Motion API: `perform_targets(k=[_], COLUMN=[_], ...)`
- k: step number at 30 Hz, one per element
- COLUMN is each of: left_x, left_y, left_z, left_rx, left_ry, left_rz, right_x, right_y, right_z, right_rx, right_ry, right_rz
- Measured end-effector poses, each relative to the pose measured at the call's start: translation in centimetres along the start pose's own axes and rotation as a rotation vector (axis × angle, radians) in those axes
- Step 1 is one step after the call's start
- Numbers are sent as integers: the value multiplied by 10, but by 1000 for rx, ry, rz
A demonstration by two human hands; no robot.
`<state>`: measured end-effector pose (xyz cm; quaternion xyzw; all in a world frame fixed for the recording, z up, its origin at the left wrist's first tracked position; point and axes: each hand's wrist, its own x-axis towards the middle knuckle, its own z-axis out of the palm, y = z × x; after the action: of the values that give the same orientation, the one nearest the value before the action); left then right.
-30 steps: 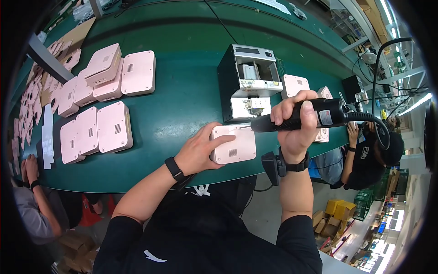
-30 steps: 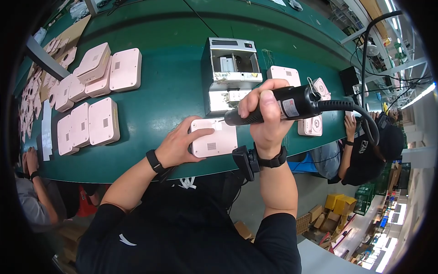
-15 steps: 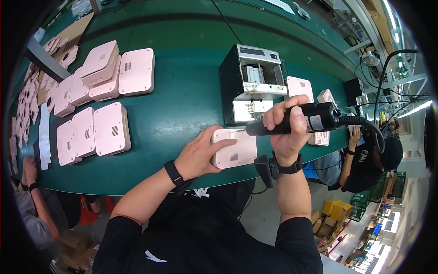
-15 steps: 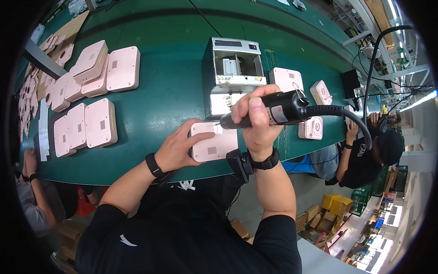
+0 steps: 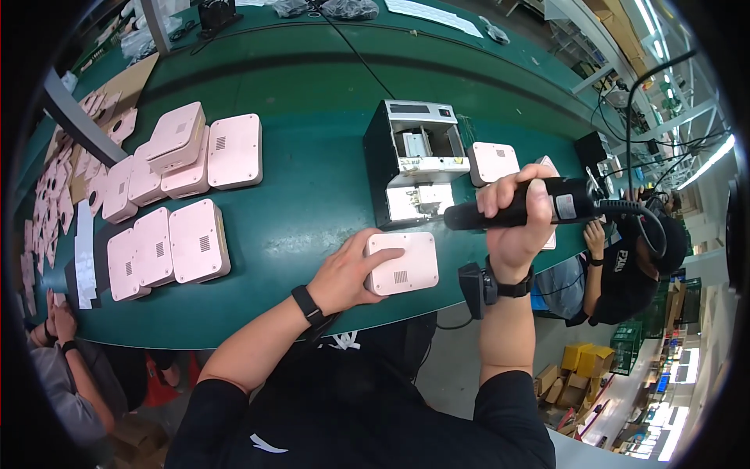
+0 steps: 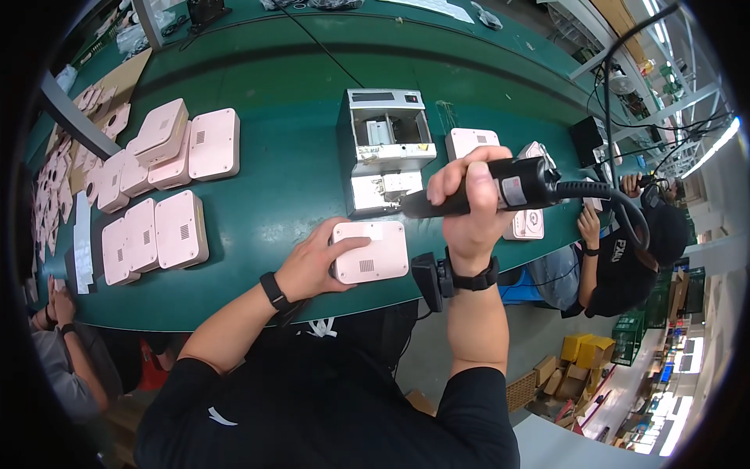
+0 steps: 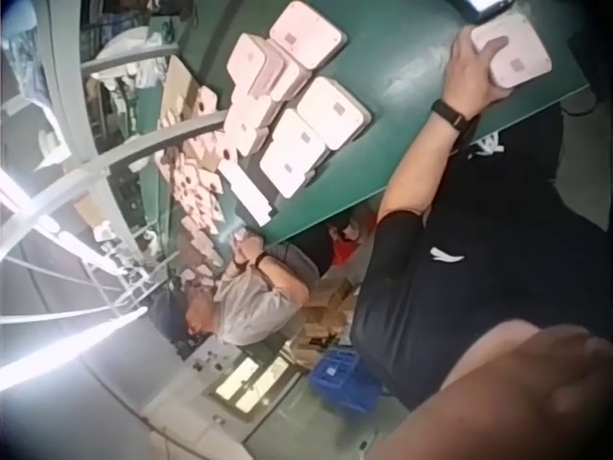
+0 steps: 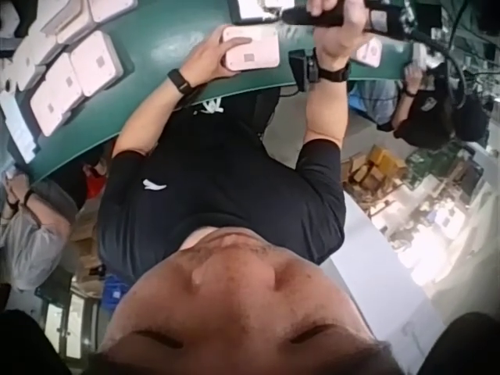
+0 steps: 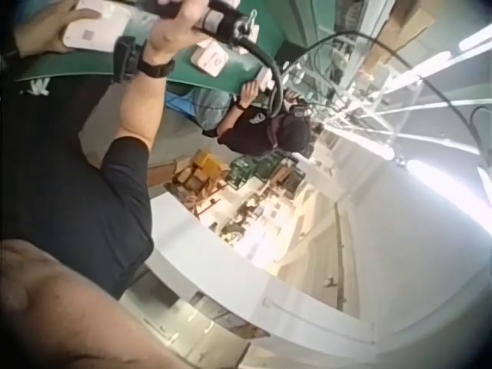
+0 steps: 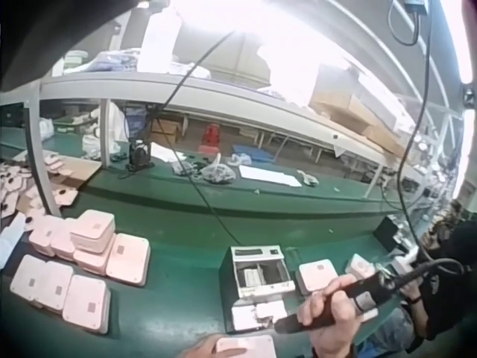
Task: The person picks up a pink device and uses a power screwdriver to drive screws into the back. They then turn the device over and place it with a stack of other devices before repeating the process.
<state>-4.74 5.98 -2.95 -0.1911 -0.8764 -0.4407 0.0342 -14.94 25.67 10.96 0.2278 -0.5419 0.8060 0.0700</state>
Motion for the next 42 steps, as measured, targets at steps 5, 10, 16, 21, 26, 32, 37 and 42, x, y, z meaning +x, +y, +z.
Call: perform_targets(k=[5,10,16,21,26,32,37,42], left_x=[13,13,14,12,14,11,12,14], left_y=[3,1,1,1,-3,-5,-5,-1], left_z=[12,14,15,15,18,19,22,19], left_rx=[-36,-41,-11,-10,-19,-62,-79,-33], left_ry=[-27,5,9,34,53,52,43,62], left_rz=[-20,-35,0,3,41,4,8,23], right_x=[16,14,-16,-20,-26,-23,-22,-11], right_y=[16,13,4,9,31,34,37,15], right_z=[-2,0,23,38,40,44,39,33], right_rx=[-137,-170,-27,-6,-37,-36,-30,-11], right_ry=[63,23,-92,-159,-128,-178,-179,-153], right_rz=[-36,33,57,68,111,125,155,89])
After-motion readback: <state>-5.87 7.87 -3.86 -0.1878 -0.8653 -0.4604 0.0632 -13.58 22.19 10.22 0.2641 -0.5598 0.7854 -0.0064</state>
